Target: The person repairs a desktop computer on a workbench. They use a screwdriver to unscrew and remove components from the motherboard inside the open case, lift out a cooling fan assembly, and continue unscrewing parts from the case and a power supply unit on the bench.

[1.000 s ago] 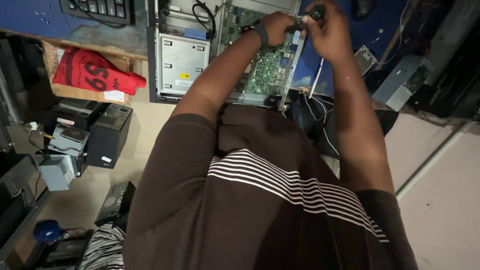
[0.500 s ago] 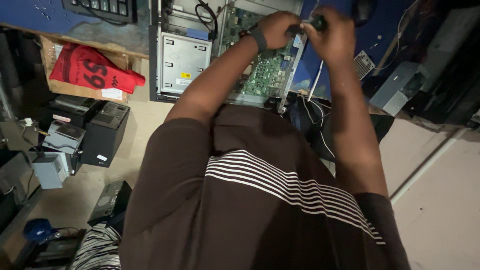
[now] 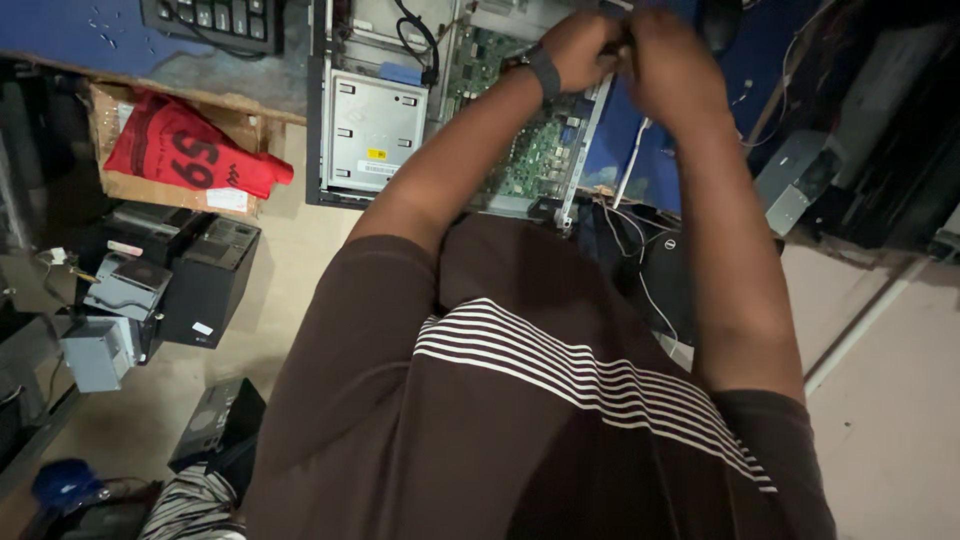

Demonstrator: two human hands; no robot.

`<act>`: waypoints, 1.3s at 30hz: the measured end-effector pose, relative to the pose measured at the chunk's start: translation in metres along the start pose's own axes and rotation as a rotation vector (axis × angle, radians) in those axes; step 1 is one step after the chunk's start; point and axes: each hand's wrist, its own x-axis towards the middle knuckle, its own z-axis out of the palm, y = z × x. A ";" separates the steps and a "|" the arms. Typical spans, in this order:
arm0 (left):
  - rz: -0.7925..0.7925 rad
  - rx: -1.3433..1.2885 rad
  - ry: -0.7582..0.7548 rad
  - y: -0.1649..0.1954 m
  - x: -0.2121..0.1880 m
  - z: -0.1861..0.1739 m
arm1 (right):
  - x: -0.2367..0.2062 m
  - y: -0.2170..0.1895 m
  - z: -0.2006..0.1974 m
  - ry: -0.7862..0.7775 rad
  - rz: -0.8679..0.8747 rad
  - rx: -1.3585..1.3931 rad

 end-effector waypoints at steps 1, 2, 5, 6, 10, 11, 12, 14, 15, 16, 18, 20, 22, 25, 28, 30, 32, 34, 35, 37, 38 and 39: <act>0.067 -0.022 0.050 0.001 0.001 0.000 | 0.000 -0.001 -0.002 0.036 -0.065 0.019; 0.129 -0.047 0.098 0.002 0.002 0.001 | 0.001 -0.002 -0.003 -0.039 0.038 0.004; 0.153 -0.109 0.070 0.005 0.002 0.001 | 0.010 -0.009 0.001 -0.258 0.289 -0.130; 0.140 -0.120 0.036 0.006 0.003 0.000 | 0.015 -0.012 0.003 -0.313 0.330 -0.239; 0.024 -0.045 0.125 0.013 -0.001 -0.003 | 0.019 -0.002 -0.007 -0.365 0.386 -0.230; 0.102 -0.035 0.138 0.014 -0.002 -0.003 | 0.015 0.000 -0.010 -0.298 0.301 -0.142; 0.185 -0.026 0.149 0.014 -0.001 -0.003 | 0.011 0.004 -0.013 -0.227 0.220 -0.059; 0.051 -0.105 0.165 0.016 0.002 0.002 | 0.003 0.007 -0.014 -0.161 0.097 -0.005; -0.017 -0.143 0.175 0.017 0.003 0.005 | -0.001 0.008 -0.012 -0.163 0.057 -0.034; -0.008 -0.174 0.164 0.016 0.005 0.007 | -0.003 0.010 -0.009 -0.161 0.014 -0.064; 0.003 -0.240 0.139 0.016 0.004 0.011 | -0.001 0.009 0.004 -0.192 0.150 -0.116; 0.032 -0.137 0.164 0.014 0.006 0.011 | 0.005 0.012 0.011 -0.280 0.268 -0.208; 0.048 -0.047 0.126 0.013 0.008 0.009 | 0.009 0.014 0.014 -0.431 0.351 -0.340; 0.069 0.028 0.070 0.012 0.006 0.004 | 0.006 0.016 0.006 -0.321 0.371 -0.260; 0.087 -0.037 0.160 0.013 0.008 0.004 | -0.005 0.014 -0.008 -0.043 0.075 -0.044; -0.029 -0.135 0.119 0.014 0.008 0.006 | -0.011 0.009 -0.009 -0.020 -0.040 -0.072; 0.139 -0.233 0.153 0.016 0.006 0.007 | -0.011 0.006 -0.002 -0.040 -0.005 -0.142; 0.203 -0.251 0.154 0.018 0.007 0.008 | 0.000 0.005 0.013 -0.107 0.186 -0.257; 0.174 -0.224 0.145 0.019 0.008 0.009 | 0.003 0.010 0.015 -0.176 0.269 -0.285; 0.029 -0.133 0.113 0.020 0.008 0.008 | 0.008 0.017 0.018 -0.315 0.423 -0.334; -0.083 -0.072 0.084 0.020 0.009 0.008 | 0.007 0.021 0.017 -0.282 0.382 -0.286; -0.195 -0.012 0.050 0.020 0.009 0.008 | 0.003 0.024 0.013 -0.250 0.345 -0.236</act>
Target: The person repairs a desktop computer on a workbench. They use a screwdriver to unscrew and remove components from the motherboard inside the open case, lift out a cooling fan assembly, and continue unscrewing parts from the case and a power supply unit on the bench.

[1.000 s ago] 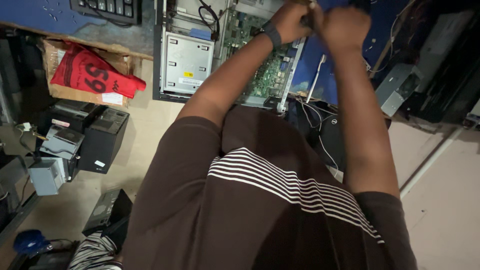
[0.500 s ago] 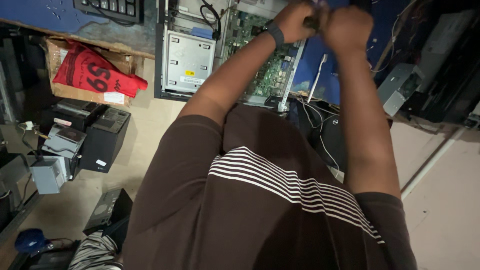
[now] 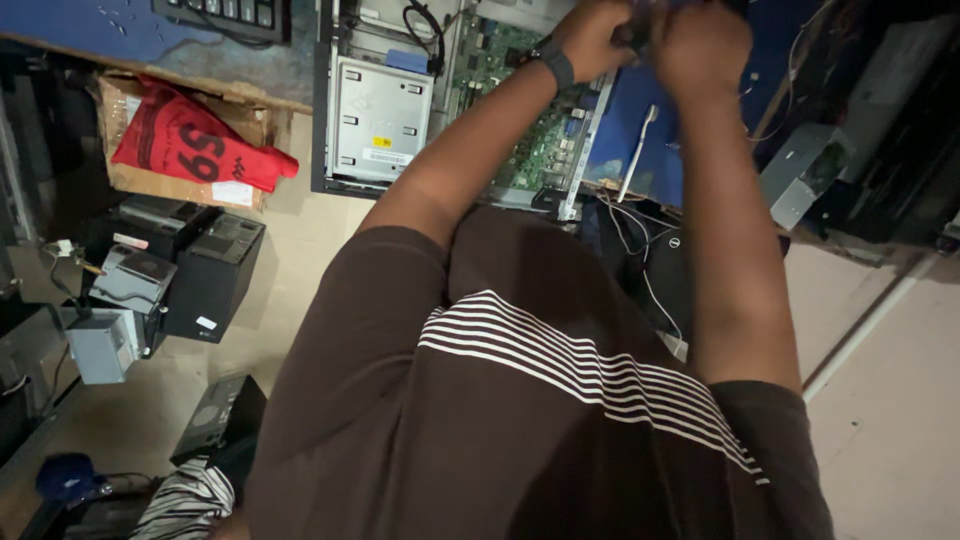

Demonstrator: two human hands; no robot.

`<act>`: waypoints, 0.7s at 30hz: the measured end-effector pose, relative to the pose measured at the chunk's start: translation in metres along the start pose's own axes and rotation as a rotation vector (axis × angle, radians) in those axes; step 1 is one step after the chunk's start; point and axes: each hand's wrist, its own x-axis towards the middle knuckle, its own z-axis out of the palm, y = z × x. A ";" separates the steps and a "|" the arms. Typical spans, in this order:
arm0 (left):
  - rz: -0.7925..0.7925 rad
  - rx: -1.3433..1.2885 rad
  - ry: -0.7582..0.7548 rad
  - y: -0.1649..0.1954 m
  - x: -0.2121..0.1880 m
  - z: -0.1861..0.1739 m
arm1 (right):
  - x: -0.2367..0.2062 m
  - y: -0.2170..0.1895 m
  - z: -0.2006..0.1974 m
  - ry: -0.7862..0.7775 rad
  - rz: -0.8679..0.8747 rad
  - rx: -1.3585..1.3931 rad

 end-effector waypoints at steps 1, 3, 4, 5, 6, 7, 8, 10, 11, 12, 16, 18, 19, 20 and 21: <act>0.066 -0.080 0.028 0.000 0.000 -0.001 | -0.002 0.004 -0.002 0.033 -0.036 0.049; 0.203 -0.240 0.088 -0.001 0.003 -0.002 | -0.012 0.010 -0.007 0.257 -0.346 0.232; 0.219 -0.181 0.086 -0.001 0.003 -0.002 | -0.018 0.010 -0.007 0.358 -0.508 0.328; 0.232 -0.122 0.084 -0.001 0.004 -0.001 | -0.020 0.009 -0.006 0.310 -0.448 0.286; 0.246 -0.060 0.078 -0.001 0.004 -0.001 | -0.021 0.005 -0.003 0.267 -0.386 0.245; 0.297 -0.110 0.057 -0.001 0.005 0.000 | -0.019 0.002 0.000 0.226 -0.319 0.201; 0.349 -0.163 0.034 0.000 0.005 0.001 | -0.017 -0.002 0.004 0.160 -0.213 0.099; 0.359 -0.243 -0.004 0.001 0.006 0.004 | -0.008 -0.007 0.010 0.032 -0.002 -0.106; 0.316 -0.271 -0.016 0.001 0.006 0.004 | -0.005 -0.007 0.010 0.015 0.041 -0.099; 0.269 -0.298 -0.028 0.001 0.006 0.004 | -0.003 -0.007 0.009 -0.005 0.080 -0.091; 0.159 -0.241 -0.030 -0.002 0.003 0.001 | -0.015 -0.004 -0.005 0.264 -0.126 0.261; 0.226 -0.255 -0.075 -0.004 0.003 -0.004 | -0.023 -0.002 -0.011 0.327 -0.369 0.372; 0.241 -0.223 -0.072 -0.004 0.001 -0.005 | -0.026 -0.002 -0.012 0.347 -0.493 0.429; 0.258 -0.191 -0.070 -0.003 -0.001 -0.005 | -0.027 -0.003 -0.010 0.297 -0.401 0.349; 0.274 -0.155 -0.068 -0.002 -0.003 -0.007 | -0.027 -0.004 -0.007 0.247 -0.309 0.271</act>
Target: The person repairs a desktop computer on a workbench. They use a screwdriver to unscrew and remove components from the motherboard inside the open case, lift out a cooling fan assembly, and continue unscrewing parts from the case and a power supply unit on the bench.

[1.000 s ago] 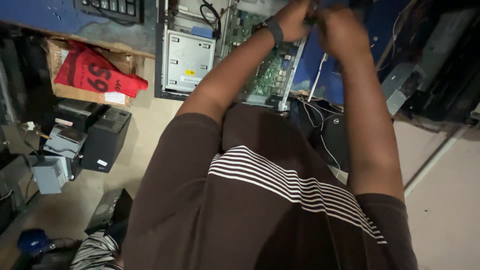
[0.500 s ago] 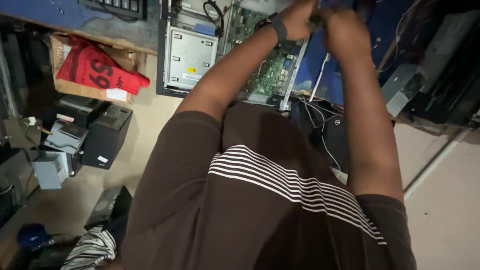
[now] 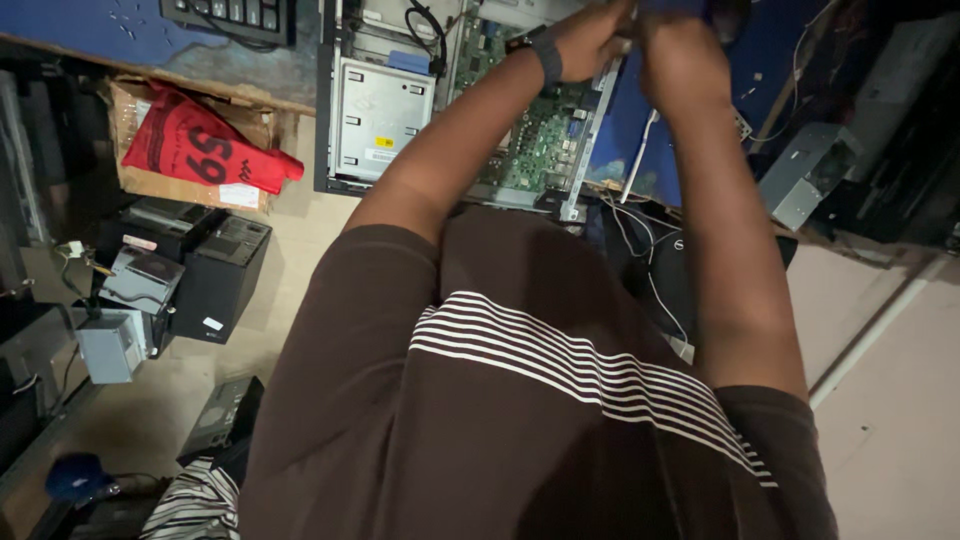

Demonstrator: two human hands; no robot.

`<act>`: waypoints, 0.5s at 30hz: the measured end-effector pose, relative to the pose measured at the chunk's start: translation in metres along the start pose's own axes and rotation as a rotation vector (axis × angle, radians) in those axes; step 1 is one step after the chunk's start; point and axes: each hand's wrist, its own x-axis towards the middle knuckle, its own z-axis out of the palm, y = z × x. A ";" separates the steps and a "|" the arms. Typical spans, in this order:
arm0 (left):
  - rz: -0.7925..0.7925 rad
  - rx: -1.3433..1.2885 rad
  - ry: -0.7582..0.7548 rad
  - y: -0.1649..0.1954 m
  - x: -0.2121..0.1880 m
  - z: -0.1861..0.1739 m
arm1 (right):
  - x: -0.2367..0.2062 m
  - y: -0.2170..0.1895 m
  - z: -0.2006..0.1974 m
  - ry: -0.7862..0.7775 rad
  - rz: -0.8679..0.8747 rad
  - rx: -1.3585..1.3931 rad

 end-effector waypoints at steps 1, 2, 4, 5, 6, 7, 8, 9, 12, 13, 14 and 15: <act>0.030 0.012 -0.024 0.002 -0.002 -0.002 | 0.002 0.001 0.005 -0.053 0.090 -0.081; 0.061 0.021 -0.049 0.004 -0.004 -0.004 | 0.004 0.004 0.011 -0.048 0.119 -0.174; 0.080 0.033 -0.063 0.011 -0.005 -0.004 | 0.005 0.009 0.023 -0.039 0.176 -0.366; 0.067 0.043 -0.050 0.013 -0.005 -0.004 | 0.007 0.011 0.028 -0.012 0.209 -0.404; 0.052 0.052 -0.035 0.016 -0.005 -0.003 | 0.008 0.012 0.032 0.013 0.241 -0.440; 0.055 0.076 0.017 0.018 -0.005 0.000 | 0.009 0.012 0.034 0.034 0.275 -0.474; 0.058 0.097 0.068 0.020 -0.005 0.004 | 0.009 0.011 0.035 0.061 0.269 -0.512; 0.063 0.121 0.121 0.021 -0.003 0.008 | 0.009 0.010 0.033 0.091 0.261 -0.552; -0.140 0.258 0.092 0.020 -0.001 0.016 | 0.009 0.006 0.023 -0.001 0.310 -0.430; -0.109 0.291 0.076 0.018 0.000 0.016 | 0.008 0.004 0.019 -0.059 0.342 -0.348; -0.077 0.321 0.060 0.017 0.003 0.017 | 0.006 0.002 0.015 -0.007 0.262 -0.218; -0.045 0.350 0.044 0.015 0.005 0.016 | 0.003 0.001 0.012 0.044 0.181 -0.088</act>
